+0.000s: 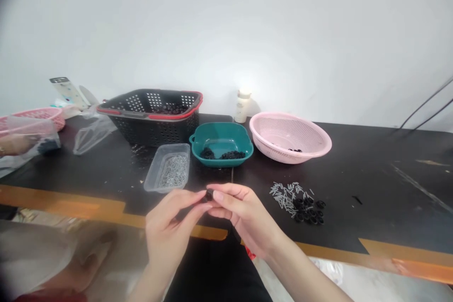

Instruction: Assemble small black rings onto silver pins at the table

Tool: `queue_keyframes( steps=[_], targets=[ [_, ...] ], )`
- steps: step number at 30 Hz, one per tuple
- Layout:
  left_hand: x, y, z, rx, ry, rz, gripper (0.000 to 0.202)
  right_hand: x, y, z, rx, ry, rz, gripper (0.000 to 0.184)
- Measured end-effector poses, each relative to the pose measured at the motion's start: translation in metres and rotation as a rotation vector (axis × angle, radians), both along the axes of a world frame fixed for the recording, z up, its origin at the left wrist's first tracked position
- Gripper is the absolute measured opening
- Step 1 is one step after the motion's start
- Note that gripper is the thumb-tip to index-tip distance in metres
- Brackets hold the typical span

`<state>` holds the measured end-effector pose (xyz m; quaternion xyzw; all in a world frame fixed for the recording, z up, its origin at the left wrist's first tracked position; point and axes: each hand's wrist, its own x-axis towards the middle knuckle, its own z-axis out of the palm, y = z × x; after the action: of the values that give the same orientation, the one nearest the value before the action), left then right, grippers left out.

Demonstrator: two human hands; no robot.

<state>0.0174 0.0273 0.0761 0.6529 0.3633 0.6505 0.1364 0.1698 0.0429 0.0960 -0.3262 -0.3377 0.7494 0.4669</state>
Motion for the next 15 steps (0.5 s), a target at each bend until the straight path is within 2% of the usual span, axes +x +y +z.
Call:
queue_keyframes(
  steps=[15],
  targets=[
    [0.0025, -0.001, -0.0037, -0.042, 0.019, 0.014, 0.019, -0.0004, -0.0014, -0.0034, 0.028, -0.07, -0.044, 0.022]
  ],
)
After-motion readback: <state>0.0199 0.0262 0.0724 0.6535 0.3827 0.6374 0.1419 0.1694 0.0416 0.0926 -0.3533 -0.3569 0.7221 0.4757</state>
